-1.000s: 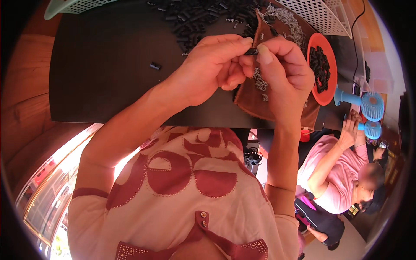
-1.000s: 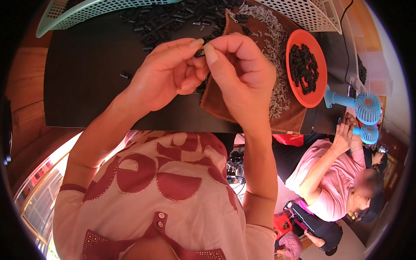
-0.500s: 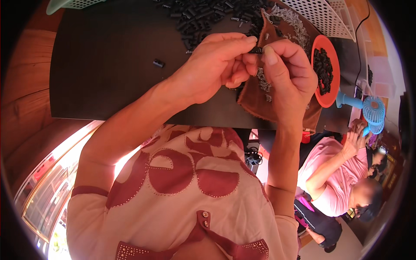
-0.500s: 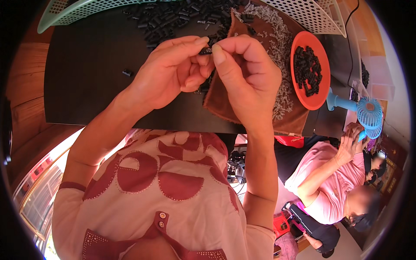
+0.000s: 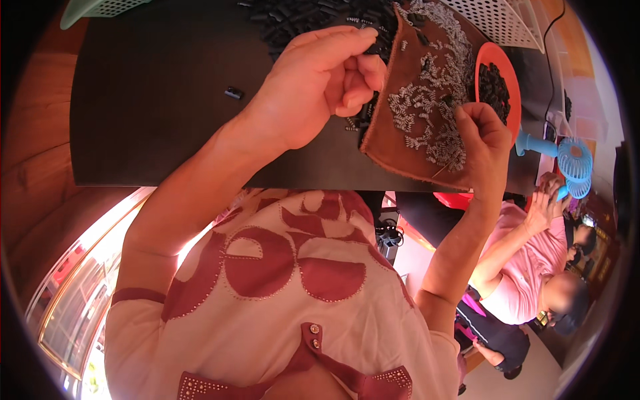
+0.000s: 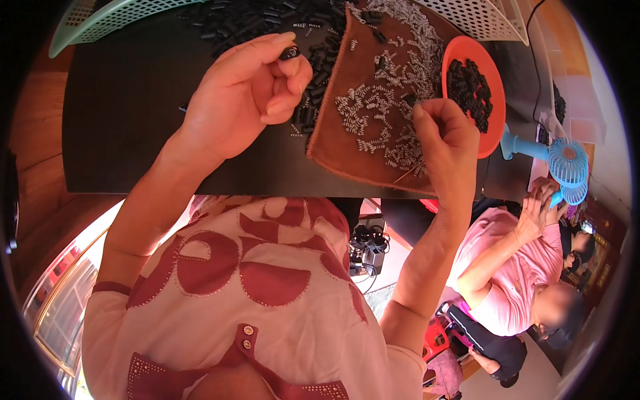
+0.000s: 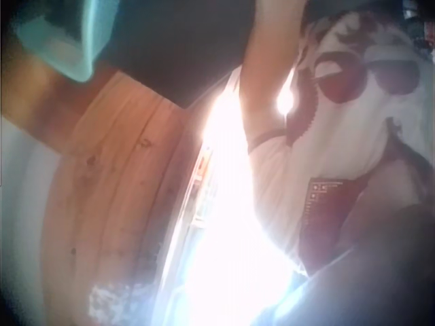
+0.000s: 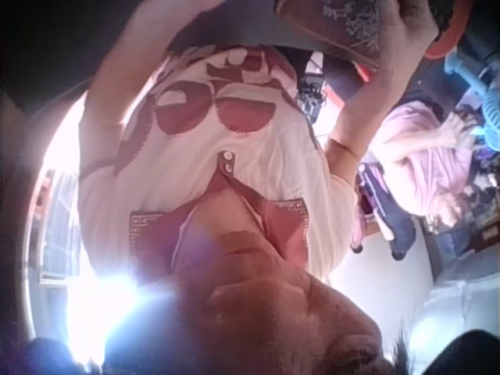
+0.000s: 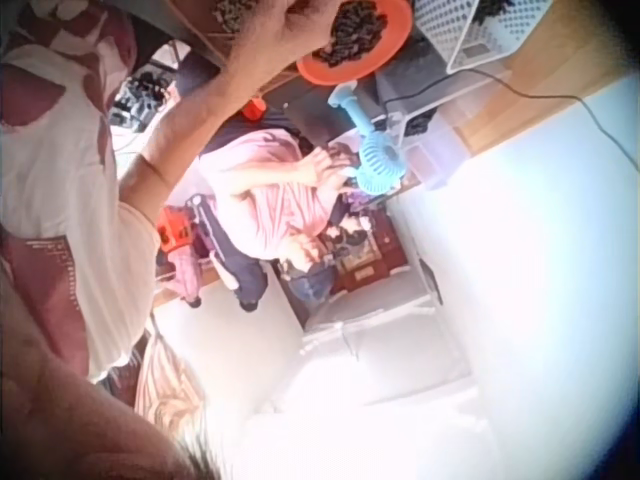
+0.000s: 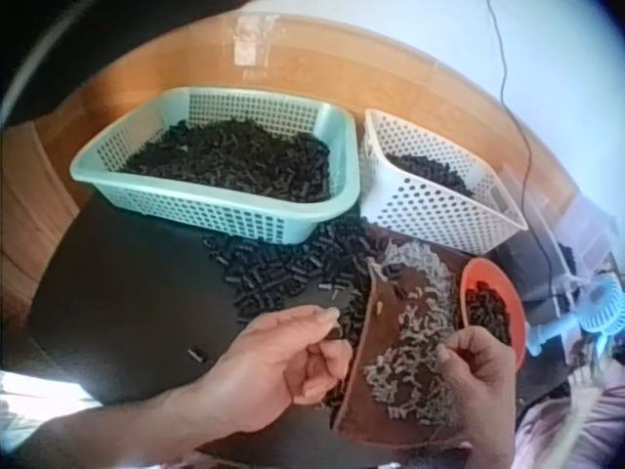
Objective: The person assembles small components by picking up plastic parts and metal pieces from the table and fitting them together by hand.
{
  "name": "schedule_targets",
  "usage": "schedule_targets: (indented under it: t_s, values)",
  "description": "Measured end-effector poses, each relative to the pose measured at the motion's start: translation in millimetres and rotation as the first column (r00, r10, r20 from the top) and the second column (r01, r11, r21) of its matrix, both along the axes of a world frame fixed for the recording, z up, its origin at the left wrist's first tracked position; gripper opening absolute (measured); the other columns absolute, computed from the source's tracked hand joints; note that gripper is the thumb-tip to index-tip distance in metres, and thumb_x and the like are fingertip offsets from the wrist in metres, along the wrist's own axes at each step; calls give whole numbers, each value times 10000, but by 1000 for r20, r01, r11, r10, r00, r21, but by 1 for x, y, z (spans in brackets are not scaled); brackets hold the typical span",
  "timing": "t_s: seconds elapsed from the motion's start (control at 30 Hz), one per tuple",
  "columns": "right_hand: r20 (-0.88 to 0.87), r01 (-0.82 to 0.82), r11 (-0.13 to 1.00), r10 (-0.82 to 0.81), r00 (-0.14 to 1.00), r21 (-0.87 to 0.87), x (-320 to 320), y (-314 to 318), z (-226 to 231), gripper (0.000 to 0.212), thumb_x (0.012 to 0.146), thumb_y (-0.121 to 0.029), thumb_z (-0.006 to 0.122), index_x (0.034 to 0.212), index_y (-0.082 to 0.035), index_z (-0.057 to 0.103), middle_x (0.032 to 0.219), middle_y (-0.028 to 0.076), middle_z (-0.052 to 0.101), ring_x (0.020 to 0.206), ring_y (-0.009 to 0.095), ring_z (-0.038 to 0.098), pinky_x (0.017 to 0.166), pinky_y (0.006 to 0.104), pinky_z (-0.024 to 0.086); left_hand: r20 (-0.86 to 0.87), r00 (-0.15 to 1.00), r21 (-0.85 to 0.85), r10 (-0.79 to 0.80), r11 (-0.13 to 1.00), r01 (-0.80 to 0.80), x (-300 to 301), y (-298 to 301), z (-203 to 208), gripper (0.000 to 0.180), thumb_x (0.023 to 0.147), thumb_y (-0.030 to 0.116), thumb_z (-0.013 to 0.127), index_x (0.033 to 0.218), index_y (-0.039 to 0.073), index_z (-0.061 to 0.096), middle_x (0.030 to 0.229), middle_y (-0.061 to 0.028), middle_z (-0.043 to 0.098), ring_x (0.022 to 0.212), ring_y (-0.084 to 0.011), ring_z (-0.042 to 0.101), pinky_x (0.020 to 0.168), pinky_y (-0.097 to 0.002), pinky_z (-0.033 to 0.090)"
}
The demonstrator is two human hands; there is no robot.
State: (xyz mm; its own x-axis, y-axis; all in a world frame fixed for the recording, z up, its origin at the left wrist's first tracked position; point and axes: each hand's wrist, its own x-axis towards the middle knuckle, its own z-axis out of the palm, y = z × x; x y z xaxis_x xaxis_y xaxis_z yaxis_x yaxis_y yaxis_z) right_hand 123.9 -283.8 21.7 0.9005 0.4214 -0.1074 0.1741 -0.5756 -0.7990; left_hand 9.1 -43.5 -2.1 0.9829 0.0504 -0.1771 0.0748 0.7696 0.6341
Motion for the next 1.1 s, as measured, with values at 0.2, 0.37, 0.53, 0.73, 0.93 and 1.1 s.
schedule_targets:
  t_s: [0.2,0.37,0.53,0.73,0.93,1.1]
  values:
    - [235,-85,991,107,966,-102,-4,-1,-7,107,884,-91,626,924,9,619,764,28,565,660,78,488,601,248,415,50,999,-2,14,1000,-14,1,6,-5,280,994,282,439,823,69,496,787,-51,537,568,-107,397,505,-235,309]
    - [306,-159,981,187,934,-116,1,16,-3,91,875,-65,621,939,0,617,832,75,601,675,138,541,621,274,439,-38,999,-225,15,974,-23,-1,7,4,257,987,260,493,818,71,531,765,-76,577,555,-152,466,504,-254,343]
    - [423,-253,953,301,854,-168,13,33,0,119,856,-85,626,948,-10,614,837,120,596,713,245,589,654,321,464,-43,992,-167,118,978,-124,-3,14,21,265,980,277,470,809,81,519,759,-71,563,563,-161,452,511,-258,339]
    - [545,-284,903,423,724,-324,24,46,-16,147,847,-136,617,943,-25,617,922,142,603,836,350,604,713,417,472,0,994,-154,111,982,-110,-5,14,24,266,979,281,467,811,82,525,756,-66,567,565,-161,457,512,-256,345]
    - [572,-294,905,424,702,-308,25,47,-15,127,845,-110,603,941,-27,610,909,135,603,828,346,601,705,407,472,44,999,80,23,996,-26,5,1,2,284,978,298,476,803,77,510,771,-32,541,572,-106,402,509,-237,303]
    - [542,-290,940,341,768,-181,16,45,-8,116,843,-91,602,939,-26,605,890,134,605,806,336,605,688,386,477,10,1000,73,14,997,-15,2,-8,0,249,962,255,522,799,68,512,737,-43,555,542,-106,416,486,-244,293]
